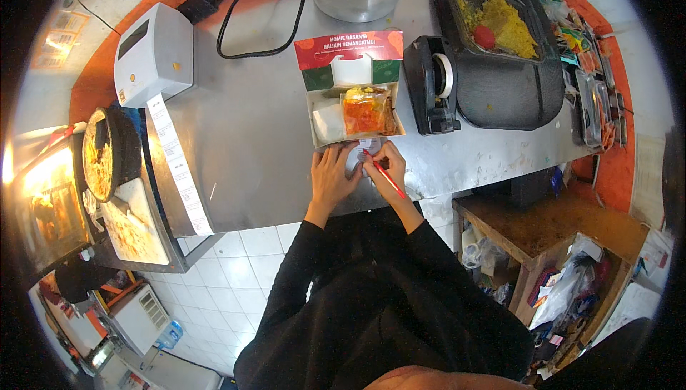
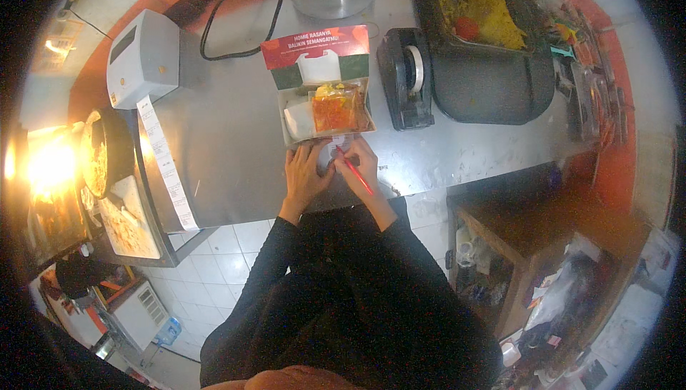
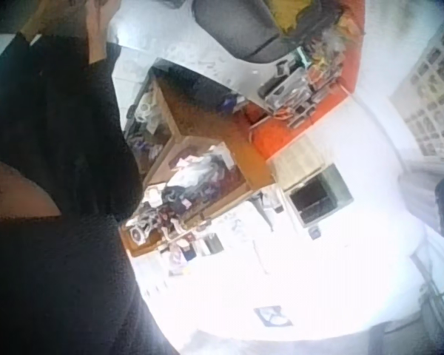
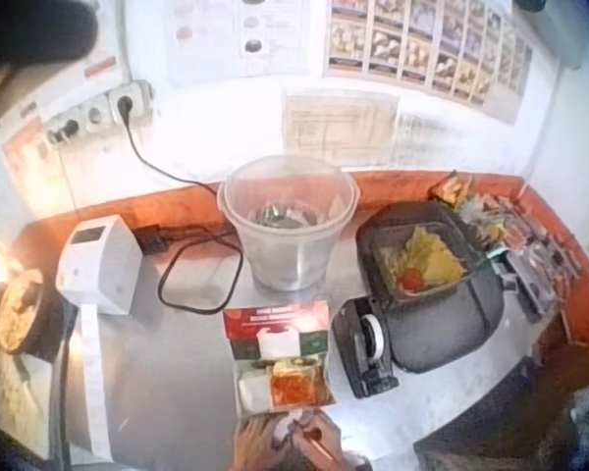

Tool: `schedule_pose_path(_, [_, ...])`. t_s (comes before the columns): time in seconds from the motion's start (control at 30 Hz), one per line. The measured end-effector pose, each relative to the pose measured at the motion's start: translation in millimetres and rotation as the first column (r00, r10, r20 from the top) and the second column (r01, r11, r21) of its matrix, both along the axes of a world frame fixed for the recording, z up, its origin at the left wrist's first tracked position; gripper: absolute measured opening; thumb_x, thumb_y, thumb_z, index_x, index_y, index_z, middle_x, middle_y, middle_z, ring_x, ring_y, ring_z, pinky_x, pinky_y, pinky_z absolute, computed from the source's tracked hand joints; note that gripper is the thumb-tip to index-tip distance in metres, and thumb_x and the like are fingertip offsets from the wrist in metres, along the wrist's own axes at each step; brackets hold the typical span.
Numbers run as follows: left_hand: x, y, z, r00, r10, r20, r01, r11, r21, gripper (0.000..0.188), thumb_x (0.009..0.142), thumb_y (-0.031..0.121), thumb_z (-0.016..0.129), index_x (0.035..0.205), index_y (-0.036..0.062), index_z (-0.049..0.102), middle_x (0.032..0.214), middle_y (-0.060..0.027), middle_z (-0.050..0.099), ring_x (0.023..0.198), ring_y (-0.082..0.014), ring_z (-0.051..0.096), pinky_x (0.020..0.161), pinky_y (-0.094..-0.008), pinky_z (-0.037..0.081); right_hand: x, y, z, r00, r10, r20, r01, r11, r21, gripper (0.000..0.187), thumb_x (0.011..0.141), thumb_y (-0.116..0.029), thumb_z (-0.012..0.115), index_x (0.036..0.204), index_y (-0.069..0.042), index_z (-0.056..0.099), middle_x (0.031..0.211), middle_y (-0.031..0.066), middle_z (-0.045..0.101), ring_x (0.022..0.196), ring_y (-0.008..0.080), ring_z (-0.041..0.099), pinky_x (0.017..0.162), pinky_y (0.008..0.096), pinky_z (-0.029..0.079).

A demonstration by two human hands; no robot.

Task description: The person scoops rice into paper containers, places them in a takeout box, adds fried chicken and scrambled eggs, and includes a sauce packet. The person then closes the box and places it into a plastic bag.

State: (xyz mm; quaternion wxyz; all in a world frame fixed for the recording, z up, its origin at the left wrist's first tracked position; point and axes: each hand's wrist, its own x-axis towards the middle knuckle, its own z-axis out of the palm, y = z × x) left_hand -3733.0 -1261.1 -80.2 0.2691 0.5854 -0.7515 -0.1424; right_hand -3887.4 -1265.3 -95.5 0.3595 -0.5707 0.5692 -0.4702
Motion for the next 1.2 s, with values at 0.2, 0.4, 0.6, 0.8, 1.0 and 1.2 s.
schedule_pose_path(0.2, [6, -4, -5, 1.000, -0.013, -0.028, 0.013, 1.000, 0.009, 0.051, 0.073, 0.027, 0.074, 0.121, 0.0165, 0.061, 0.109, -0.0053, 0.059, 0.097, -0.0220, 0.058, 0.083, -0.0381, 0.040, -4, 5, -11, 0.999, 0.015, 0.028, -0.014, 0.999, -0.040, 0.025, 0.076, 0.005, 0.069, 0.071, -0.003, 0.046, 0.074, 0.0044, 0.047, 0.063, 0.0100, 0.046, 0.055, 0.0232, 0.038])
schedule_pose_path(0.4, [9, -9, -7, 0.999, -0.023, -0.034, 0.025, 0.999, 0.048, 0.052, 0.071, 0.026, 0.073, 0.120, 0.0164, 0.060, 0.110, -0.0054, 0.059, 0.099, -0.0222, 0.058, 0.082, -0.0382, 0.039, -12, 5, -13, 0.995, 0.098, 0.006, -0.098, 0.995, -0.010, 0.024, 0.075, 0.006, 0.068, 0.071, -0.002, 0.045, 0.074, 0.0054, 0.048, 0.064, 0.0122, 0.047, 0.057, 0.0243, 0.038])
schedule_pose_path(0.6, [11, -10, -15, 0.999, -0.016, -0.041, 0.019, 0.997, 0.073, 0.051, 0.071, 0.026, 0.073, 0.120, 0.0160, 0.060, 0.109, -0.0058, 0.059, 0.100, -0.0221, 0.058, 0.083, -0.0388, 0.038, -10, -3, -14, 0.989, 0.142, -0.049, -0.142, 0.990, -0.001, 0.023, 0.075, 0.006, 0.068, 0.071, -0.002, 0.047, 0.072, 0.0067, 0.047, 0.065, 0.0144, 0.049, 0.057, 0.0253, 0.039])
schedule_pose_path(0.8, [7, -12, -16, 0.999, -0.020, -0.047, 0.022, 0.999, 0.038, 0.052, 0.071, 0.026, 0.073, 0.120, 0.0160, 0.060, 0.109, -0.0058, 0.059, 0.100, -0.0221, 0.058, 0.084, -0.0385, 0.038, -14, 3, -22, 0.987, 0.158, -0.015, -0.158, 0.987, -0.007, 0.025, 0.075, 0.006, 0.069, 0.070, -0.001, 0.046, 0.072, 0.0070, 0.046, 0.063, 0.0156, 0.048, 0.056, 0.0254, 0.038])
schedule_pose_path(1.0, [7, -8, -18, 0.999, -0.014, -0.040, 0.017, 0.997, 0.073, 0.054, 0.069, 0.025, 0.074, 0.121, 0.0167, 0.060, 0.110, -0.0062, 0.061, 0.101, -0.0235, 0.058, 0.087, -0.0400, 0.039, -12, 4, -18, 0.988, 0.149, -0.052, -0.151, 0.987, -0.046, 0.025, 0.075, 0.006, 0.069, 0.070, -0.001, 0.046, 0.072, 0.0067, 0.046, 0.063, 0.0148, 0.047, 0.055, 0.0261, 0.037])
schedule_pose_path(1.2, [9, -7, -17, 0.999, -0.016, -0.042, 0.020, 0.994, 0.109, 0.055, 0.068, 0.023, 0.073, 0.122, 0.0175, 0.059, 0.111, -0.0074, 0.061, 0.103, -0.0252, 0.058, 0.089, -0.0415, 0.039, -15, 5, -15, 0.984, 0.176, -0.026, -0.174, 0.983, 0.054, 0.024, 0.072, 0.006, 0.070, 0.069, -0.003, 0.048, 0.071, 0.0092, 0.048, 0.066, 0.0235, 0.051, 0.062, 0.0313, 0.042])
